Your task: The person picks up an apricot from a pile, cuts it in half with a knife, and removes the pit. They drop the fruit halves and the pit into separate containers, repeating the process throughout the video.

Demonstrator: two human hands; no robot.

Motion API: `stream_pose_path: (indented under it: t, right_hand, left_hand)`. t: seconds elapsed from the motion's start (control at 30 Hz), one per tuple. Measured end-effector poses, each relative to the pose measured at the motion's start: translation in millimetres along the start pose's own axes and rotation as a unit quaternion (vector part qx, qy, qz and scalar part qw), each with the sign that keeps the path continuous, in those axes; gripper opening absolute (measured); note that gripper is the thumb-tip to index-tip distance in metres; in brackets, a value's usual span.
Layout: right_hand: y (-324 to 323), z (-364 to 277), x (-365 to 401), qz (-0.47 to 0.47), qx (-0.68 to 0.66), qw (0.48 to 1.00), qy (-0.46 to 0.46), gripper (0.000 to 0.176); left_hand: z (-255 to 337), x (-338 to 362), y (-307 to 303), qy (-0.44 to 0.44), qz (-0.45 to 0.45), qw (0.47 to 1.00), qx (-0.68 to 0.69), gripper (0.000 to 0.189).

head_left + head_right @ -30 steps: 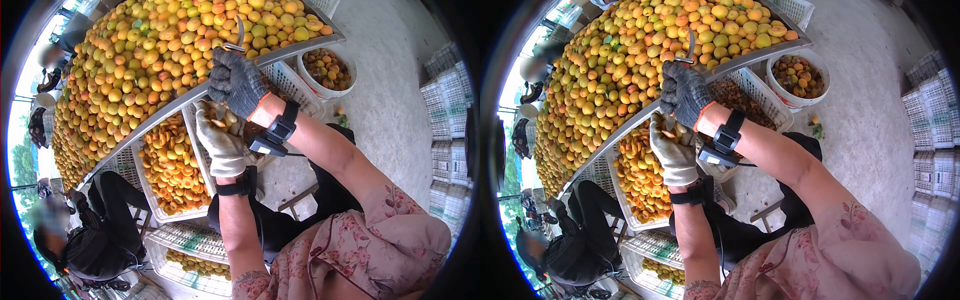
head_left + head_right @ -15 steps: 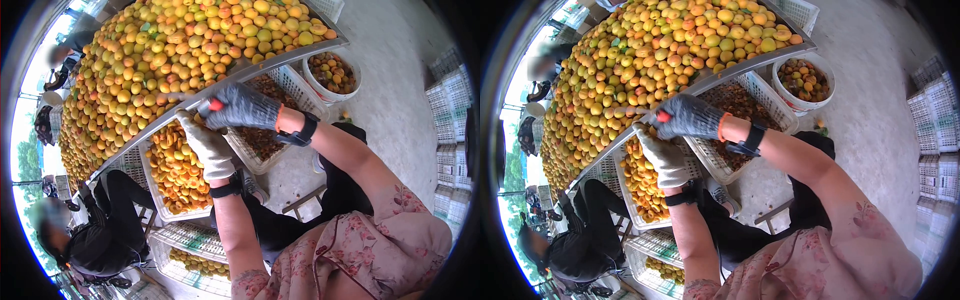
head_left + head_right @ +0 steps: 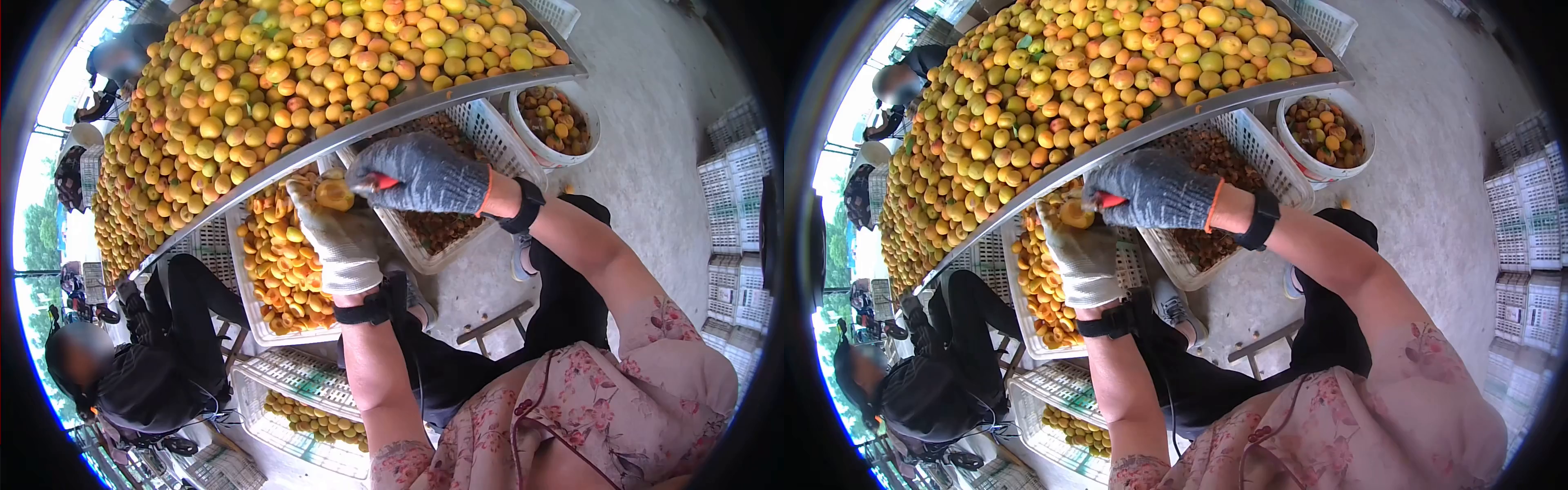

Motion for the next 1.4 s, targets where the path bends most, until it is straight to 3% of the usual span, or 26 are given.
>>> stream_pose_path:
  t: [0.03, 0.07, 0.13, 0.23, 0.3, 0.33, 0.37, 0.4, 0.43, 0.47, 0.5, 0.53, 0.57, 0.63, 0.7, 0.77, 0.8, 0.9, 0.97, 1.03, 1.17, 1.23, 1.27, 1.37, 1.4]
  right_hand:
    - [5.3, -2.2, 0.6, -0.001, -0.009, 1.000, -0.023, 0.020]
    - [10.0, -2.7, 1.1, 0.008, -0.002, 0.999, -0.042, 0.020]
    - [12.9, 1.2, 0.0, -0.017, -0.001, 0.999, -0.046, 0.021]
    - [22.2, 7.7, 1.7, -0.081, 0.019, 0.995, -0.054, 0.022]
    - [26.2, 9.2, 8.8, -0.056, 0.011, 0.997, -0.049, 0.023]
    - [33.7, 12.8, 14.3, -0.058, 0.010, 0.997, -0.052, 0.023]
    - [36.5, 21.5, 16.7, -0.002, 0.009, 1.000, -0.016, 0.027]
    - [33.9, 31.2, 16.7, 0.058, 0.010, 0.998, 0.021, 0.031]
    - [30.0, 31.2, 12.2, 0.062, 0.014, 0.998, 0.019, 0.031]
    - [31.1, 37.4, 8.9, 0.004, -0.022, 0.996, 0.089, 0.031]
    - [33.1, 42.7, 8.6, -0.053, -0.059, 0.984, 0.160, 0.031]
    - [31.2, 44.0, 6.9, -0.048, -0.068, 0.980, 0.183, 0.030]
    - [28.7, 43.6, 4.3, -0.041, -0.063, 0.981, 0.180, 0.030]
    - [21.5, 52.4, 1.2, 0.004, -0.048, 0.973, 0.225, 0.020]
    - [1.2, 50.6, -13.7, 0.082, -0.026, 0.984, 0.154, 0.018]
    - [-24.1, 74.1, -31.4, 0.093, 0.122, 0.972, 0.180, 0.016]
    - [-38.7, 84.3, -43.6, 0.160, 0.197, 0.954, 0.158, 0.016]
    - [-58.9, 97.4, -93.6, 0.058, 0.301, 0.928, 0.212, 0.028]
    - [-50.5, 114.2, -116.7, 0.086, 0.315, 0.929, 0.176, 0.032]
    - [-34.4, 136.9, -134.2, 0.032, 0.353, 0.906, 0.232, 0.036]
    - [-14.2, 162.2, -150.4, -0.004, 0.399, 0.900, 0.177, 0.035]
    - [-19.1, 149.1, -146.3, -0.064, 0.235, 0.934, 0.263, 0.030]
    - [-20.6, 149.0, -128.9, 0.000, -0.017, 0.935, 0.354, 0.027]
    - [-19.2, 86.8, -93.0, 0.011, -0.304, 0.880, 0.364, 0.026]
    - [-16.3, 79.3, -81.6, 0.013, -0.302, 0.888, 0.346, 0.028]
  left_hand:
    - [-0.6, 5.0, 1.1, -0.013, 0.080, 0.997, 0.013, 0.056]
    - [-2.0, -0.7, -5.9, -0.012, -0.063, 0.998, 0.014, 0.059]
    - [-16.7, -16.5, -36.1, -0.009, -0.001, 1.000, -0.019, 0.053]
    - [-17.8, -9.7, -50.8, 0.040, 0.025, 0.992, -0.120, 0.039]
    - [-19.7, -4.8, -55.0, 0.049, 0.048, 0.980, -0.188, 0.033]
    - [-22.4, -0.4, -56.2, 0.010, 0.024, 0.980, -0.199, 0.034]
    - [-25.1, 4.2, -57.3, -0.029, -0.001, 0.977, -0.212, 0.036]
    - [-23.5, 0.1, -69.6, -0.039, 0.033, 0.976, -0.212, 0.040]
    - [-23.1, -6.4, -84.2, -0.051, 0.067, 0.974, -0.212, 0.044]
    - [-20.1, -26.2, -106.7, -0.155, 0.011, 0.981, -0.118, 0.050]
    - [5.8, -28.8, -94.1, -0.108, 0.056, 0.992, -0.046, 0.050]
    - [18.4, -50.8, -116.6, -0.099, 0.049, 0.993, 0.039, 0.061]
    - [39.6, -43.8, -108.1, -0.103, -0.036, 0.993, 0.033, 0.070]
    - [50.2, -65.3, -145.1, -0.012, 0.100, 0.995, -0.028, 0.081]
    - [50.7, -41.4, -124.0, 0.062, 0.139, 0.976, -0.159, 0.080]
    - [43.9, -29.1, -105.2, 0.045, 0.100, 0.985, -0.136, 0.069]
    - [40.2, -24.5, -96.9, 0.055, 0.074, 0.986, -0.138, 0.066]
    - [33.8, -8.3, -61.1, 0.077, 0.062, 0.985, -0.139, 0.040]
    - [25.5, -7.5, -49.0, 0.070, 0.064, 0.984, -0.151, 0.034]
    - [13.2, -15.9, -47.8, 0.022, 0.051, 0.990, -0.130, 0.036]
    - [9.4, -13.9, -33.3, 0.017, 0.023, 0.992, -0.125, 0.037]
    - [13.1, -10.1, -25.5, 0.040, -0.002, 0.990, -0.136, 0.033]
    - [14.5, -11.5, -24.8, 0.051, -0.008, 0.990, -0.135, 0.035]
    - [20.9, -6.2, -10.9, 0.111, -0.030, 0.989, -0.089, 0.041]
    - [23.1, -5.8, -5.4, 0.127, -0.058, 0.985, -0.103, 0.046]
Point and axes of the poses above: each hand's wrist, its own x-axis away from the middle knuckle, its own y-axis out of the palm, z = x × y, the point moved 5 cm from there along -x, towards the middle knuckle, and after that the axes turned 11 degrees about z, right-handed, at the moved point
